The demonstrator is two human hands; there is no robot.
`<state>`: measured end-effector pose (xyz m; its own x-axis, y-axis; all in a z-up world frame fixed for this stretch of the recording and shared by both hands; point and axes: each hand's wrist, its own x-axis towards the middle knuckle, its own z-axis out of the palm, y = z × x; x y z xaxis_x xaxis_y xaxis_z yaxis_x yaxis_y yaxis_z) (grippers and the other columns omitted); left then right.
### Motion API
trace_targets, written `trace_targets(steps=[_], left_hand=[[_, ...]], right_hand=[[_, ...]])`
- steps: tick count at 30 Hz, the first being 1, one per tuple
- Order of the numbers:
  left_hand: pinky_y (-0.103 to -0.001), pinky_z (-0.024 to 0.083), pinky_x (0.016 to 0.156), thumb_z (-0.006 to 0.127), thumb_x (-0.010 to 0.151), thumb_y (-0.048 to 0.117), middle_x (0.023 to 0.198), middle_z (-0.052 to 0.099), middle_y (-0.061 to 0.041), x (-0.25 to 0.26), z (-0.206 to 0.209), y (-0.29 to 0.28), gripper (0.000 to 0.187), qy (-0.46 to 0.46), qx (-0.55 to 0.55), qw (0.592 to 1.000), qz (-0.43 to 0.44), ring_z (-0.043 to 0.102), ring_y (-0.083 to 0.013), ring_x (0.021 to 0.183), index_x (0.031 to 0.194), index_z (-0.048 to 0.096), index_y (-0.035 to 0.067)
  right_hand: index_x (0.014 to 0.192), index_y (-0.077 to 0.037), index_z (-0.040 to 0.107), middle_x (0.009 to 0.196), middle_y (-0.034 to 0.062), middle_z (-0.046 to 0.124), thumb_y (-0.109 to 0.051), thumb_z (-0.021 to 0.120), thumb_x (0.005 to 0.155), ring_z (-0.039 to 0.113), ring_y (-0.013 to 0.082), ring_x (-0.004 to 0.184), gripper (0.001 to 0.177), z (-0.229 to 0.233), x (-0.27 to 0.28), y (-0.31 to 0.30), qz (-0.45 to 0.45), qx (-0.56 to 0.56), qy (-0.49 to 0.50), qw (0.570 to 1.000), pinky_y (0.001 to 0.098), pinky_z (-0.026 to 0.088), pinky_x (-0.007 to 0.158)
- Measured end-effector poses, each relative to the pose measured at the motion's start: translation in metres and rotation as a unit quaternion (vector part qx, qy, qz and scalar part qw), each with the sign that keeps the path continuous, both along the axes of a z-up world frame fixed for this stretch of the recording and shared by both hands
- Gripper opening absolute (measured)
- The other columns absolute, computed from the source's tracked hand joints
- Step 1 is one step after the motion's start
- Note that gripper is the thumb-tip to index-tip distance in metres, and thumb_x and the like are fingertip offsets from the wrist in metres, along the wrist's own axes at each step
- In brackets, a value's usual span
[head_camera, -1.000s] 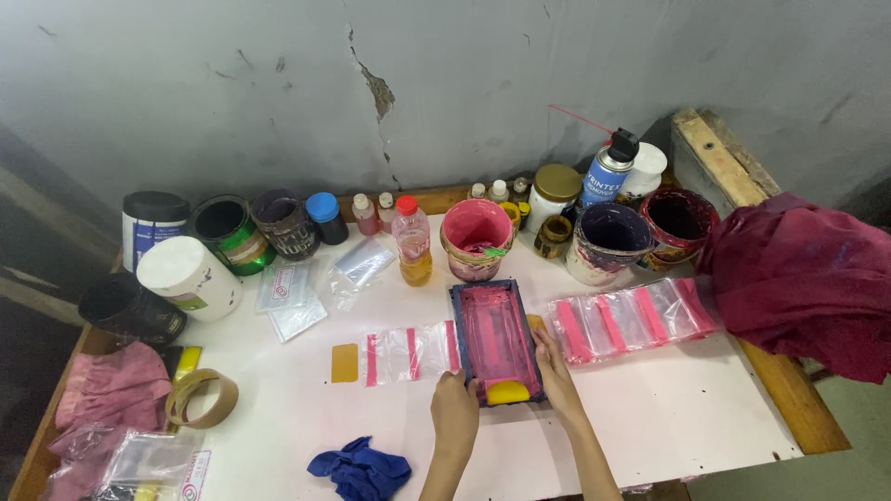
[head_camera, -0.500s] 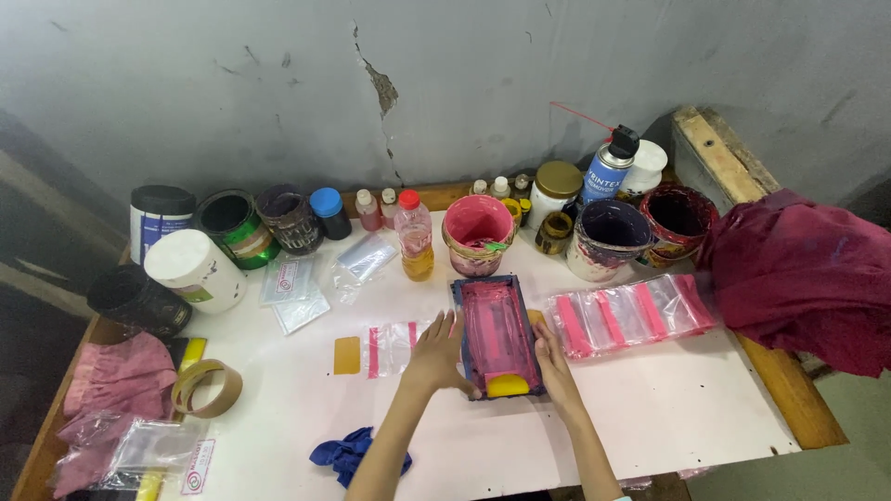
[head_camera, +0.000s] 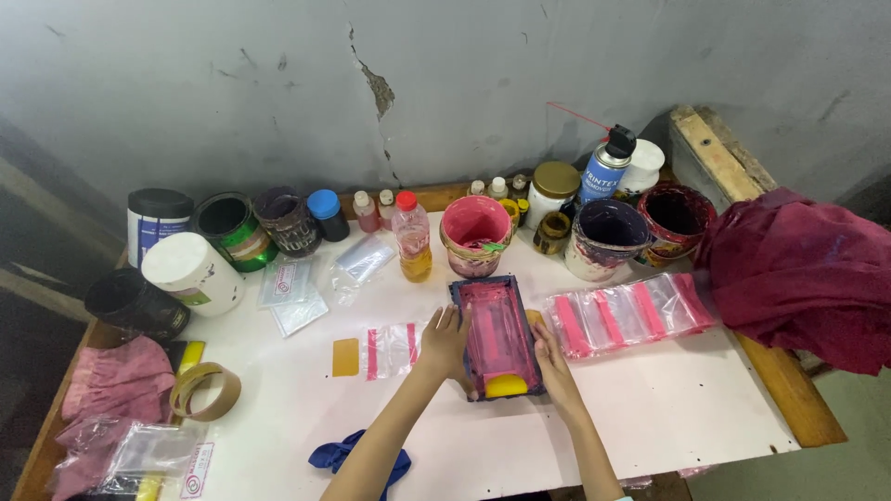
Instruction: The person wipes a white table surface with a blue cloth, then uses a yellow sponge to clean a pink rectangular tray. They continue wiping the table and handle clear plastic bags and a yellow scraper, moving them around the workspace.
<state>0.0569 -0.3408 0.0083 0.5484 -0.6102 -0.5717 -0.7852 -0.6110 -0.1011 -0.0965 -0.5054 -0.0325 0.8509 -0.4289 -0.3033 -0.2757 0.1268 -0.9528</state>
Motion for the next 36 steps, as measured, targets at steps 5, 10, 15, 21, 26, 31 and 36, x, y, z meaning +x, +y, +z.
trace_targets(steps=[5,10,15,21,26,31,36], left_hand=[[-0.048,-0.010,0.127,0.077,0.046,0.096,0.171,0.015,-0.018,0.001,-0.013,-0.011,0.175,-0.085,0.057,0.993,-0.057,0.008,-0.0289,0.159,0.163,-0.008,-0.002],[-0.048,-0.010,0.126,0.067,0.055,0.102,0.171,0.016,-0.014,0.005,-0.025,-0.013,0.164,-0.120,0.101,0.984,-0.079,0.010,-0.0271,0.159,0.165,0.000,0.000],[-0.048,-0.014,0.126,0.068,0.047,0.102,0.172,0.009,-0.019,0.005,-0.015,-0.007,0.167,-0.084,0.083,0.990,-0.071,0.002,-0.0282,0.160,0.165,0.005,0.003],[-0.048,-0.019,0.125,0.069,0.047,0.097,0.174,-0.005,-0.014,0.004,-0.014,-0.003,0.167,-0.047,0.085,0.995,-0.030,-0.010,-0.0251,0.161,0.165,-0.007,0.007],[-0.051,-0.019,0.124,0.070,0.051,0.096,0.174,-0.005,-0.014,0.005,-0.020,-0.005,0.164,-0.058,0.089,0.994,-0.030,-0.009,-0.0249,0.161,0.165,-0.006,0.007],[-0.051,-0.004,0.130,0.031,0.106,0.012,0.175,0.006,-0.007,-0.050,0.109,0.010,0.064,-0.055,0.006,0.998,0.039,0.004,-0.0238,0.161,0.165,0.005,0.009],[-0.055,-0.005,0.130,0.032,0.107,0.017,0.175,0.003,-0.005,-0.045,0.089,0.005,0.065,-0.062,0.040,0.996,0.052,0.001,-0.0218,0.161,0.165,0.004,0.011]], right_hand=[[0.161,-0.026,0.029,0.168,0.0037,0.034,-0.063,0.040,0.087,0.030,0.0198,0.156,0.084,0.007,0.000,0.004,0.006,-0.017,0.016,1.000,0.0400,0.030,0.124],[0.161,-0.023,0.028,0.169,0.0050,0.030,-0.048,0.046,0.096,0.026,0.0193,0.157,0.071,0.002,-0.002,-0.001,0.043,-0.057,0.000,0.997,0.0391,0.025,0.126],[0.139,-0.029,0.064,0.153,-0.0037,0.054,-0.061,0.068,0.085,0.024,0.0297,0.155,0.063,0.032,-0.020,0.003,0.222,-0.421,0.060,0.878,0.0612,0.009,0.125],[0.099,-0.029,0.081,0.103,-0.0111,0.069,-0.036,0.076,0.082,0.053,0.0208,0.117,0.019,0.006,-0.016,0.006,0.266,-0.589,-0.006,0.763,0.0591,0.022,0.115],[0.100,-0.029,0.080,0.098,-0.0107,0.076,-0.029,0.073,0.087,0.056,0.0218,0.116,0.015,0.024,0.002,0.008,0.257,-0.612,-0.057,0.746,0.0686,0.013,0.115],[0.106,-0.034,0.077,0.108,-0.0080,0.078,-0.038,0.066,0.093,0.058,0.0150,0.130,0.017,0.015,0.034,0.003,0.257,-0.637,0.036,0.726,0.0666,0.020,0.119],[0.106,-0.037,0.077,0.114,-0.0092,0.078,-0.035,0.070,0.091,0.057,0.0113,0.134,0.017,0.015,0.077,-0.021,0.260,-0.634,0.050,0.726,0.0724,0.016,0.120]])
